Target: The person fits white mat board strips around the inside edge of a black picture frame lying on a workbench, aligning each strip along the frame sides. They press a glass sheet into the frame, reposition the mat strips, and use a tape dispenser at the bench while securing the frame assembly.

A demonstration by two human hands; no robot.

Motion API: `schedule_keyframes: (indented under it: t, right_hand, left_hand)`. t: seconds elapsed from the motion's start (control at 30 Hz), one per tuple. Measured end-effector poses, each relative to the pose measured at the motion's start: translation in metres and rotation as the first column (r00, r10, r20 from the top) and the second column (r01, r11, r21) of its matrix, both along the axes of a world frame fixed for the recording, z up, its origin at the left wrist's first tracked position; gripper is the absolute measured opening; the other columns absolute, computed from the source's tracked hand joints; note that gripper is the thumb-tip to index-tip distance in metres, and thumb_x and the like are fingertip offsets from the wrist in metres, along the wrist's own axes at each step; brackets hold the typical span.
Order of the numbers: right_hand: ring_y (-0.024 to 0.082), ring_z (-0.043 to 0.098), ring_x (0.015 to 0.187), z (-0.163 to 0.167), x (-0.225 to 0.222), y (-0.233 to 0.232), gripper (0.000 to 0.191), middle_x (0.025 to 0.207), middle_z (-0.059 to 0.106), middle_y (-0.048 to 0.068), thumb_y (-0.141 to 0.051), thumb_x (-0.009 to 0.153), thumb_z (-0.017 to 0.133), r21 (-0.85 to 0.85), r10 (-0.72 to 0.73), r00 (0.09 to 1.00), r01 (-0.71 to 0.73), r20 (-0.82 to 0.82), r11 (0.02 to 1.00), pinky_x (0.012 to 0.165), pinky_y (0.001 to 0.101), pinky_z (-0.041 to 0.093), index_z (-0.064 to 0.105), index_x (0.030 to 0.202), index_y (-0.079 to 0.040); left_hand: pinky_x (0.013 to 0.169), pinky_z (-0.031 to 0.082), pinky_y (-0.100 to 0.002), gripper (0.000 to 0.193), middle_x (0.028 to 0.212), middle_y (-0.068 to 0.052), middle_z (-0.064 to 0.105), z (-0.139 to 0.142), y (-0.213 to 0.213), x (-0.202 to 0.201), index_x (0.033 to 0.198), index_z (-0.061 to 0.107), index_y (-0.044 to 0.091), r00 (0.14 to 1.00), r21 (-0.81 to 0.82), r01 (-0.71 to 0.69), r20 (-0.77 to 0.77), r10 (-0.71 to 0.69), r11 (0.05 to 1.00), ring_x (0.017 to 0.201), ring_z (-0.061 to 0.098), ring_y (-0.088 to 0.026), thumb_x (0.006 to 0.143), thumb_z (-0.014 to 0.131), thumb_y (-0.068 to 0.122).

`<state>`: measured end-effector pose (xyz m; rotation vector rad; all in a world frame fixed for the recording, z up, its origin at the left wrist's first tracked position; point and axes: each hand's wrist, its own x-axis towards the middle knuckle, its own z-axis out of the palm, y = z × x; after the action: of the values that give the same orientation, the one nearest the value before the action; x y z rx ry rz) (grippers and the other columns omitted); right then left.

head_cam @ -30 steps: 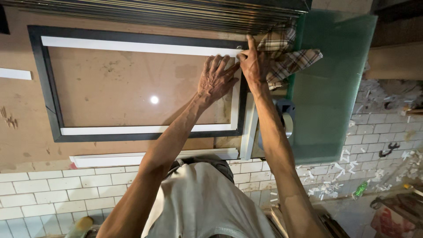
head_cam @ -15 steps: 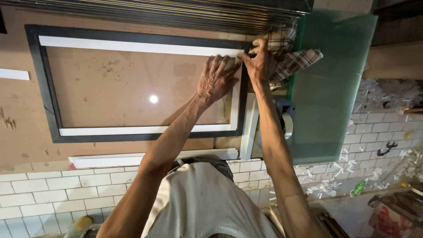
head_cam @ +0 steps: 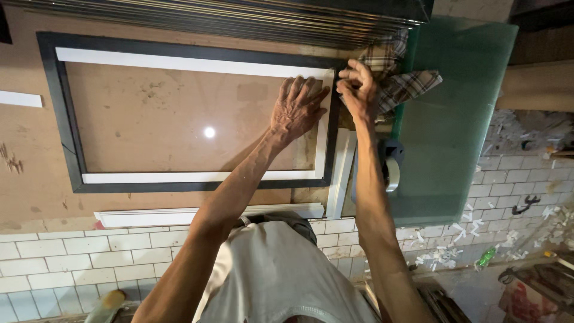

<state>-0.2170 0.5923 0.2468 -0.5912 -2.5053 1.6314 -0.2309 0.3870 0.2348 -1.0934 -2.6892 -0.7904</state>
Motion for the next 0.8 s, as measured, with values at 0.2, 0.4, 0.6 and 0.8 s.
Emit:
schedule_keyframes:
  t: [0.2,0.4,0.6,0.8]
  right_hand:
    - [0.024,0.071,0.096,-0.004,-0.014,-0.021,0.075,0.108,0.073,0.009,-0.030,0.077,0.098,0.516,-0.068,0.993,0.107,-0.094,0.850,0.078,0.0392,0.058,0.055,0.136,-0.012]
    - [0.028,0.068,0.099,-0.006,-0.019,-0.032,0.076,0.110,0.068,0.012,-0.034,0.078,0.096,0.426,-0.108,0.988,0.146,-0.111,0.893,0.083,0.0419,0.057,0.051,0.135,-0.012]
    - [0.029,0.065,0.103,-0.003,-0.025,-0.035,0.076,0.112,0.067,0.012,-0.037,0.081,0.096,0.435,-0.192,0.978,0.209,-0.082,0.876,0.084,0.0433,0.053,0.050,0.136,-0.011]
    - [0.029,0.066,0.103,-0.004,-0.033,-0.045,0.088,0.112,0.067,0.010,-0.038,0.068,0.093,0.472,-0.379,0.925,0.320,0.034,0.821,0.086,0.0431,0.055,0.047,0.140,-0.016]
  left_hand:
    - [0.116,0.033,-0.056,0.054,0.143,-0.013,0.053,0.004,-0.001,-0.001,0.142,0.061,0.024,1.000,0.007,0.006,0.018,-0.006,1.000,0.136,0.044,-0.036,0.095,0.071,0.049]
    - [0.116,0.033,-0.056,0.057,0.144,-0.012,0.049,0.005,-0.003,-0.001,0.144,0.060,0.024,0.999,0.042,0.002,-0.048,0.000,0.999,0.135,0.043,-0.035,0.094,0.072,0.048]
    - [0.117,0.033,-0.057,0.055,0.144,-0.012,0.048,0.005,-0.004,0.000,0.144,0.060,0.024,1.000,0.026,0.011,-0.019,-0.011,1.000,0.136,0.042,-0.036,0.096,0.072,0.048]
    - [0.117,0.032,-0.057,0.057,0.145,-0.013,0.049,0.003,-0.003,0.000,0.146,0.060,0.023,1.000,0.024,0.014,-0.008,-0.014,1.000,0.137,0.043,-0.037,0.096,0.072,0.049]
